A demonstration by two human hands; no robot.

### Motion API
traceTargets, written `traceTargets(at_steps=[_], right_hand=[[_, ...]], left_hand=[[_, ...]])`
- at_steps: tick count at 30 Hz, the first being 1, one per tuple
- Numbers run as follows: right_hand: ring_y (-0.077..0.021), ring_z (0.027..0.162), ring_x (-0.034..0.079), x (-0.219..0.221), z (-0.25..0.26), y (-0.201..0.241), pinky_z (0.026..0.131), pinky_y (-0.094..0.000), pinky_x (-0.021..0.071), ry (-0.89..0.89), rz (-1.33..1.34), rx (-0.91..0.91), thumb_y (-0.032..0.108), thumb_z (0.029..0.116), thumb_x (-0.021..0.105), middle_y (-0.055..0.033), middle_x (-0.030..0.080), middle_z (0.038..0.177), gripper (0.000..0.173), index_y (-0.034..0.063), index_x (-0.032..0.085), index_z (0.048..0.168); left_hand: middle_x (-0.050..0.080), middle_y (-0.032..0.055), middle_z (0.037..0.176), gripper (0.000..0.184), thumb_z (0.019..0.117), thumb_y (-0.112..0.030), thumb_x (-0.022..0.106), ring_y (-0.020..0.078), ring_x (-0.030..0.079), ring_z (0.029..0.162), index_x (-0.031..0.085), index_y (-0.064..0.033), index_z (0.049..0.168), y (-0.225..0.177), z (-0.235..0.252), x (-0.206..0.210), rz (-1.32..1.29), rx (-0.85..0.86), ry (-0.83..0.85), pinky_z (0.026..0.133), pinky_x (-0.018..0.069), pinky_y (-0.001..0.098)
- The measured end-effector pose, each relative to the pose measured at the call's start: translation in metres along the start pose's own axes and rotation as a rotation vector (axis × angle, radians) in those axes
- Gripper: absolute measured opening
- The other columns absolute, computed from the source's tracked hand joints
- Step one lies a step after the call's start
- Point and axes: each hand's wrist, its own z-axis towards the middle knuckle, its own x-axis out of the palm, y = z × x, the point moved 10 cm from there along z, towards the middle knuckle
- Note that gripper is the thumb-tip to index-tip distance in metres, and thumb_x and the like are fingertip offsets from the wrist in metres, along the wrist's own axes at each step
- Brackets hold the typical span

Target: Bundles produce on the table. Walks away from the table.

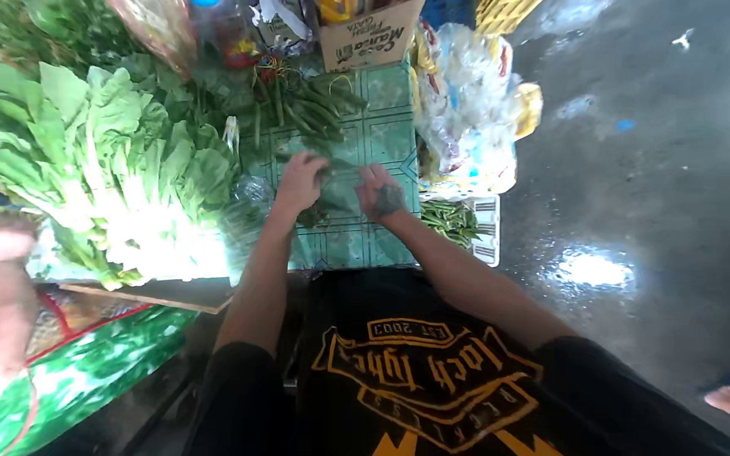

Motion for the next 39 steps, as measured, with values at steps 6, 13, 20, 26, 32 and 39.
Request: traceTargets(at_steps=[6,13,20,26,32,39], right_hand=[[-0.0378,0.123,0.061,0.01,0.059,0.008,0.096,-0.058,0.0534,0.032,-0.016,0.123,0.015,0.0996,0.057,-0.0165,0.065,0.13,0.027,0.0116,0.069,0.124],[-0.025,0.092,0.069,-0.03,0.008,0.045,0.084,-0.0455,0.0589,-0.061,0.512,0.158,0.02,0.099,0.064,-0.0142,0.07,0.106,0.028,0.0043,0.068,0.122],[-0.0233,0.089,0.068,-0.01,-0.001,0.034,0.081,-0.045,0.0576,0.064,0.41,0.072,0.031,0.1021,0.06,-0.0117,0.07,0.102,0.03,0.0054,0.072,0.112],[-0.0316,0.099,0.067,0.046,-0.051,0.048,0.083,-0.051,0.0588,0.262,0.086,-0.253,0.006,0.0887,0.067,-0.0146,0.066,0.11,0.029,0.0155,0.076,0.114],[-0.0328,0.11,0.067,0.045,-0.059,0.044,0.093,-0.0518,0.0562,0.283,-0.033,-0.415,0.017,0.0998,0.062,-0.0121,0.07,0.117,0.017,0.0175,0.075,0.111],[-0.0274,0.097,0.071,-0.029,-0.051,0.07,0.086,-0.051,0.0573,0.178,0.033,-0.388,0.015,0.0902,0.066,-0.0081,0.074,0.107,0.043,0.0152,0.068,0.133]], left_hand=[[0.065,0.0146,0.106,0.036,0.1115,-0.015,0.038,0.0293,0.071,0.09,0.035,-0.0093,0.147,0.032,-0.023,-0.022,-1.372,-0.236,-0.347,0.081,0.0631,0.0498],[0.06,0.0056,0.111,0.054,0.1073,-0.035,0.045,0.0171,0.065,0.091,0.025,-0.0137,0.153,0.031,-0.034,0.007,-1.584,-0.314,-0.327,0.081,0.0586,0.0388],[0.058,-0.0022,0.08,0.029,0.1135,-0.035,0.027,0.0133,0.061,0.063,0.049,-0.0171,0.119,0.045,-0.045,-0.052,-1.706,-0.301,-0.454,0.058,0.0585,0.034],[0.054,-0.0022,0.08,0.029,0.1128,-0.037,0.033,0.011,0.052,0.056,0.048,-0.0177,0.128,0.068,-0.087,-0.084,-1.473,-0.377,-0.428,0.048,0.0499,0.026],[0.055,-0.0002,0.079,0.033,0.1106,-0.032,0.034,0.0116,0.053,0.055,0.045,-0.0156,0.137,0.022,-0.116,-0.024,-1.448,-0.423,-0.079,0.048,0.0506,0.0276],[0.054,0.0033,0.079,0.031,0.107,-0.029,0.053,0.0127,0.051,0.055,0.05,-0.0142,0.134,0.009,-0.112,0.001,-1.294,-0.408,0.01,0.048,0.0479,0.0275]])
